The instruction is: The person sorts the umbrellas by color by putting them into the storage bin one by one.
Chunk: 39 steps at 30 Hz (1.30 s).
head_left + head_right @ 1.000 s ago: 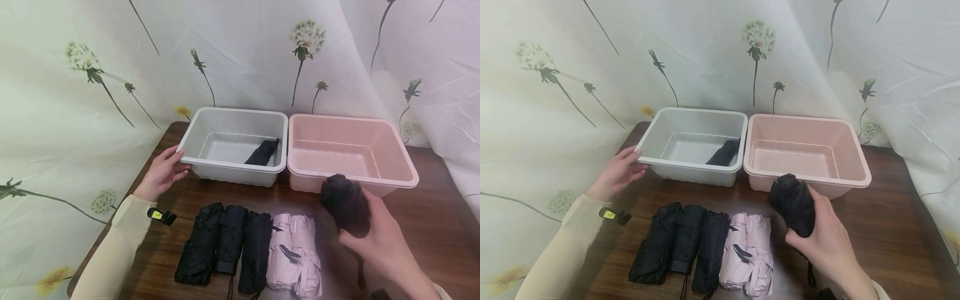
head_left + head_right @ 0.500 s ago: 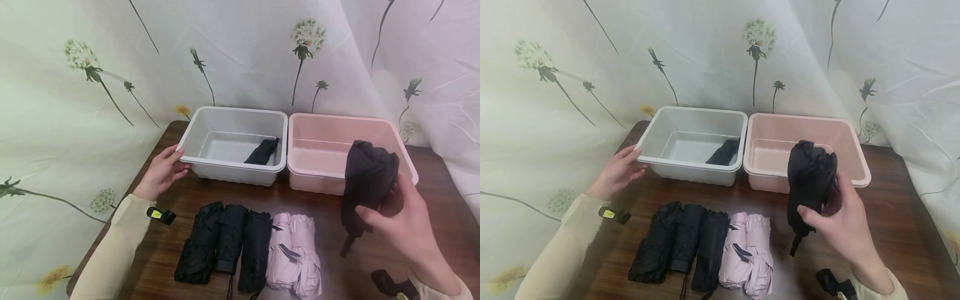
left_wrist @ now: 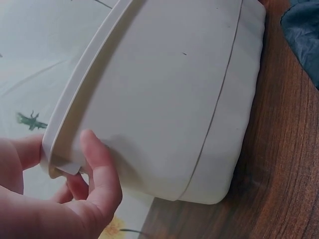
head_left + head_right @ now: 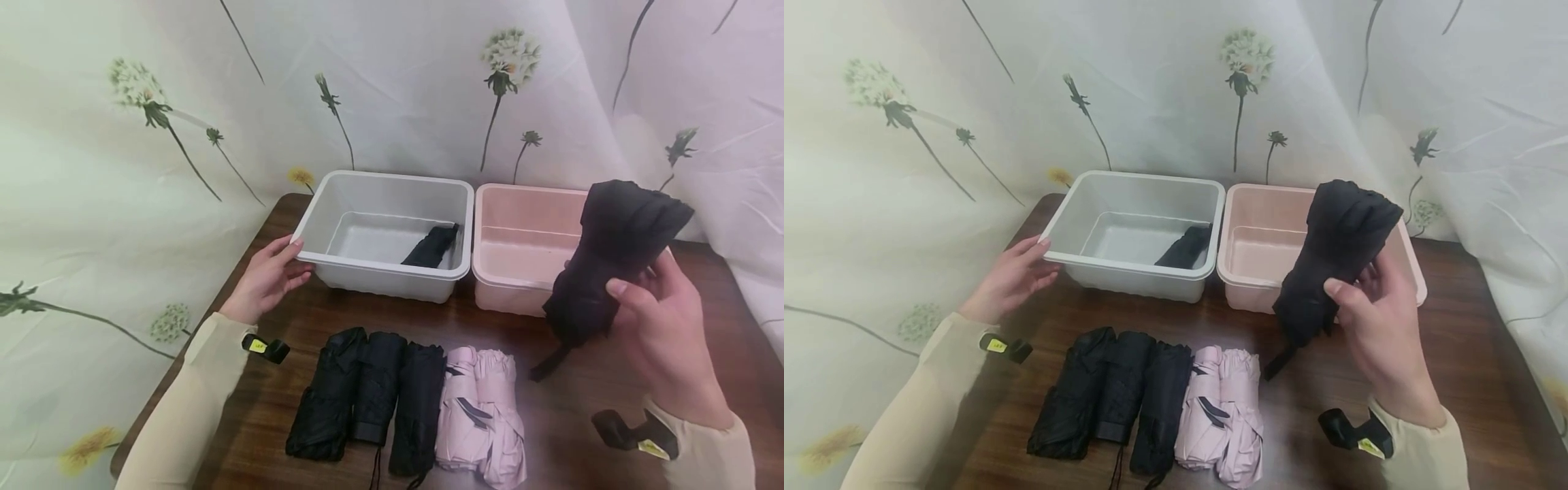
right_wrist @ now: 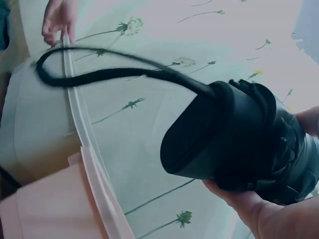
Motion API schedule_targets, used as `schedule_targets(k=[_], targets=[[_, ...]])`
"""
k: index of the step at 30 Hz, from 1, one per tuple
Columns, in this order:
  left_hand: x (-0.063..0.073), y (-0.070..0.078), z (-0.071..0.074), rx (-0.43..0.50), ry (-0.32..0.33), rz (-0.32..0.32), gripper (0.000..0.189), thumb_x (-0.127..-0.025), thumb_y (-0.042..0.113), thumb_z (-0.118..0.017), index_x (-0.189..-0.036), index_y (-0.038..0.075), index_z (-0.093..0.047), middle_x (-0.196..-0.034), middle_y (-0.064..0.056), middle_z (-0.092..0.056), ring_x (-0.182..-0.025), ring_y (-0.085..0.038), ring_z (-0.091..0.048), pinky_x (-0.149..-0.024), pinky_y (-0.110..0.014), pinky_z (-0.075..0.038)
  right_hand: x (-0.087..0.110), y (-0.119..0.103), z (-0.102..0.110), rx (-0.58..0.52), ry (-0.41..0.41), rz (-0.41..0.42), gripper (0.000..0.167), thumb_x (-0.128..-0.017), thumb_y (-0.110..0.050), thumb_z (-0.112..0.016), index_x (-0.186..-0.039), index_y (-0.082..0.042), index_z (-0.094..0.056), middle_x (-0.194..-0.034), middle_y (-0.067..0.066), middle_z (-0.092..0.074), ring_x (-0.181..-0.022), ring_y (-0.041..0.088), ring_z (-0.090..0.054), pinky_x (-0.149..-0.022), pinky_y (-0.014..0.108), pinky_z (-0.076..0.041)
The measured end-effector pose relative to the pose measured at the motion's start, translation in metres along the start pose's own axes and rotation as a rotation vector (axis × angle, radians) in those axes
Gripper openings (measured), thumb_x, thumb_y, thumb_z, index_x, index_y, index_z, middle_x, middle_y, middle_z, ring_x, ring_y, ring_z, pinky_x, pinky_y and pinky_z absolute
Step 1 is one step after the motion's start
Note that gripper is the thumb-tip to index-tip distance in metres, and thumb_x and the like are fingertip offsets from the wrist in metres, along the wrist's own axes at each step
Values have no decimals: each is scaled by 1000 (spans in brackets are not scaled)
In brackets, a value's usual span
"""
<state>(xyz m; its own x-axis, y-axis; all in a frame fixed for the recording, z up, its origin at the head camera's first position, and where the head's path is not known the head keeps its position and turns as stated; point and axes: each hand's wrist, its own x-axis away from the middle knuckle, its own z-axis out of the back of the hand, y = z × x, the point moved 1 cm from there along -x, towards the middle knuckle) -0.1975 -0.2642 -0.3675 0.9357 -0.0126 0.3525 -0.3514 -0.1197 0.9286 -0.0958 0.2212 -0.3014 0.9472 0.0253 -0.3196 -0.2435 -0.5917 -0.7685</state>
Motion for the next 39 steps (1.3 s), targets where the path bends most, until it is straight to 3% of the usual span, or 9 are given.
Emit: schedule_targets(k=[6, 12, 16, 19, 22, 27, 34, 39], targets=[[1, 1, 0, 31, -2, 22, 70, -92, 38, -62, -147, 9, -30, -123, -3, -48, -89, -10, -62, -80, -21, -55, -13, 6, -3, -98, -52, -20, 62, -92, 20, -30, -149, -4, -29, -135, 18, -52, -111, 34, -64, -87, 41, -56], [1, 3, 3, 127, -31, 11, 53, -96, 28, -60, -137, 6, -37, -119, -5, -52, -89, -10, -63, -79, -22, -55, -25, 11, -10, -46, -74, -81, 54, -98, 11, -33, -149, -6, -30, -144, 15, -43, -117, 30, -60, -93, 37, -54], [3, 6, 5, 165, -53, -5, 57, -97, 19, -57, -145, 7, -30, -122, -5, -52, -88, -9, -65, -78, -21, -56, -32, 16, -17, -30, -48, -121, 51, -99, 6, -39, -148, -7, -33, -145, 13, -42, -117, 26, -59, -94, 34, -53], [4, 8, 4, 148, -53, -11, 62, -98, 15, -55, -151, 10, -23, -126, -5, -48, -87, -9, -67, -77, -22, -57, -38, 22, -23, -10, -25, -156, 51, -99, 2, -44, -147, -8, -33, -141, 11, -45, -113, 24, -61, -93, 32, -54], [4, 9, 3, 142, -40, -18, 59, -98, 14, -55, -150, 11, -26, -127, -7, -47, -84, -9, -68, -75, -22, -57, -46, 29, -29, 13, -8, -175, 52, -97, 2, -49, -146, -7, -34, -137, 11, -49, -109, 22, -64, -91, 31, -54], [4, 9, 2, 164, -11, -47, 49, -97, 11, -56, -142, 11, -36, -124, -7, -50, -81, -11, -68, -72, -23, -57, -62, 46, -38, -56, 32, -226, 52, -94, 1, -56, -142, -5, -38, -130, 12, -53, -100, 22, -68, -87, 32, -56], [5, 5, 1, 131, 19, -52, 53, -98, 12, -55, -145, 11, -32, -124, -5, -49, -81, -10, -68, -72, -23, -58, -85, 74, -45, -104, 72, -348, 44, -94, -7, -60, -134, -7, -43, -117, 6, -59, -98, 18, -64, -88, 31, -52], [7, 4, 2, 113, 38, -64, 54, -97, 14, -57, -145, 11, -34, -125, -4, -49, -82, -10, -67, -75, -23, -57, -97, 92, -51, -7, 53, -388, 39, -95, -13, -61, -130, -9, -46, -113, 2, -59, -94, 15, -62, -84, 32, -50]])
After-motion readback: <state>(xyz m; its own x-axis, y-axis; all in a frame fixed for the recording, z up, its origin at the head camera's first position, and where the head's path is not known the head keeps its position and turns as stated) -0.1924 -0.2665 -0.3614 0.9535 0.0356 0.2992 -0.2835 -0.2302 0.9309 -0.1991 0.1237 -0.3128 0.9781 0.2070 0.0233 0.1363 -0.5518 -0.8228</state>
